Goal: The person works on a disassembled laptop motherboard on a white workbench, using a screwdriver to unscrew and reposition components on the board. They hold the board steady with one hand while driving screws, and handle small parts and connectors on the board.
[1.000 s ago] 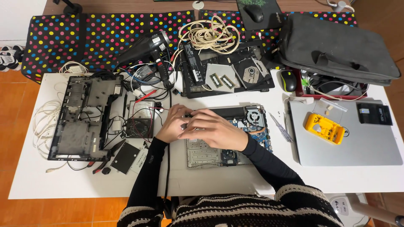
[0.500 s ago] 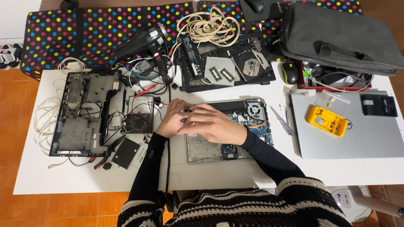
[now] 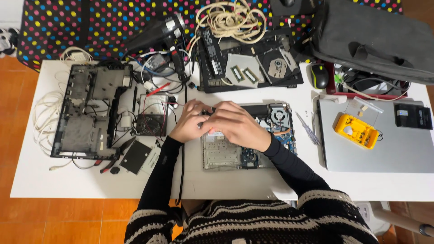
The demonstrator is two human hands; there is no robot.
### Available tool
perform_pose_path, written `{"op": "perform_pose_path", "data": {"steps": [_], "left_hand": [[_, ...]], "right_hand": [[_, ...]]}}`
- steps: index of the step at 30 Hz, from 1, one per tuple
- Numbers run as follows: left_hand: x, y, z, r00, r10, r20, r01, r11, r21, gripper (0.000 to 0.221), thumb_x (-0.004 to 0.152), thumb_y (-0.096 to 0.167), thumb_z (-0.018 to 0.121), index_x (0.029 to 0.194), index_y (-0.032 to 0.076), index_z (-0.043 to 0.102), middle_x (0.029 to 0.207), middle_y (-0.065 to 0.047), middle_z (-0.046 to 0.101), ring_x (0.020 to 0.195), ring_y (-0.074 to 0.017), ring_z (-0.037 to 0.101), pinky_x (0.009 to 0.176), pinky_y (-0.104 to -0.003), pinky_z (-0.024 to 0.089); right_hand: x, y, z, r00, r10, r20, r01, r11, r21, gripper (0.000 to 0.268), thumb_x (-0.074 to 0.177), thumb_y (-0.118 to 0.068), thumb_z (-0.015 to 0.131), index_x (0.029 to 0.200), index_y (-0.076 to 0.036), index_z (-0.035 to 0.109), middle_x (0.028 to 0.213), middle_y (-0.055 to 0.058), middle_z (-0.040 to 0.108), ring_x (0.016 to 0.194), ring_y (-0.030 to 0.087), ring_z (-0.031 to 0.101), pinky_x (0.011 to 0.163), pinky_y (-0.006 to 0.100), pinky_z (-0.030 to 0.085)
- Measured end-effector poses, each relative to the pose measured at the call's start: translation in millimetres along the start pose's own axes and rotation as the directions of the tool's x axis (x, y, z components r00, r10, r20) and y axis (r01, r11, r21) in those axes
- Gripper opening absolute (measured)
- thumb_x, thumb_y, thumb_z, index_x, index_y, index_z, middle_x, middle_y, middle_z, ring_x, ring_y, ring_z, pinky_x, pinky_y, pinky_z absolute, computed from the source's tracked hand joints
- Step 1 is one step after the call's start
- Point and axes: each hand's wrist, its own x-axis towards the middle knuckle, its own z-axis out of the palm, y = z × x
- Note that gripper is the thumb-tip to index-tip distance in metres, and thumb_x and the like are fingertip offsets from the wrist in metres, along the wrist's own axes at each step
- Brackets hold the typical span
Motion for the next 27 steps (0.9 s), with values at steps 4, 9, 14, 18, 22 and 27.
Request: {"op": "perform_pose_path", "data": {"steps": [4,9,14,18,22,27], "left_hand": [[0,1,-1,1.0,-0.028,-0.008,0.028,0.998,-0.062,0.019,0.08,0.025,0.082,0.09,0.01,0.078,0.125,-0.006,0.063,0.132,-0.0333,0.044,0.118,-0.05,0.031],[11,16,-13,1.0,-0.023,0.005,0.024,0.999,-0.036,0.027,0.084,0.034,0.084,0.097,0.011,0.081,0.123,-0.004,0.063,0.127,-0.0333,0.043,0.113,-0.049,0.031],[10,16,-12,1.0,-0.026,0.006,0.027,0.998,-0.054,0.026,0.087,0.037,0.083,0.094,0.012,0.079,0.124,-0.002,0.062,0.129,-0.0296,0.044,0.115,-0.046,0.033],[11,16,-13,1.0,-0.025,0.002,0.025,0.998,-0.056,0.024,0.088,0.035,0.084,0.095,0.014,0.079,0.124,-0.001,0.061,0.13,-0.0297,0.043,0.116,-0.046,0.034],[9,12,-11,1.0,0.011,0.015,-0.011,1.0,0.002,0.021,0.085,0.028,0.081,0.101,0.014,0.081,0.125,-0.001,0.06,0.131,-0.03,0.043,0.118,-0.048,0.032],[11,16,-15,0.998,-0.054,0.036,0.057,0.996,-0.073,0.022,0.087,0.031,0.082,0.101,0.015,0.079,0.125,0.0,0.06,0.128,-0.0296,0.044,0.117,-0.047,0.031]], "right_hand": [[-1,4,3,1.0,0.019,-0.008,-0.02,1.0,-0.015,0.03,0.078,0.004,0.076,0.105,-0.009,0.073,0.1,0.002,0.066,0.1,0.026,0.059,0.091,0.039,0.052],[2,-1,-4,0.998,0.067,-0.002,-0.067,0.996,0.057,0.034,0.084,0.007,0.075,0.115,-0.007,0.073,0.106,0.006,0.068,0.104,0.028,0.06,0.097,0.042,0.053],[-5,8,-3,0.995,0.102,-0.005,-0.101,0.992,0.073,0.041,0.082,0.009,0.073,0.119,-0.008,0.072,0.102,0.007,0.067,0.102,0.029,0.061,0.097,0.044,0.053],[-7,9,-3,0.992,0.127,-0.01,-0.126,0.99,0.068,0.044,0.081,0.009,0.073,0.12,-0.011,0.072,0.102,0.006,0.071,0.099,0.028,0.062,0.097,0.042,0.054],[1,1,-9,0.995,0.102,-0.002,-0.101,0.992,0.075,0.04,0.084,0.004,0.073,0.122,-0.01,0.071,0.11,0.006,0.073,0.105,0.029,0.063,0.1,0.042,0.054],[-2,6,-7,0.997,0.082,0.011,-0.082,0.997,-0.005,0.027,0.088,-0.006,0.076,0.115,-0.009,0.073,0.107,0.004,0.073,0.107,0.029,0.066,0.1,0.043,0.052]]}}
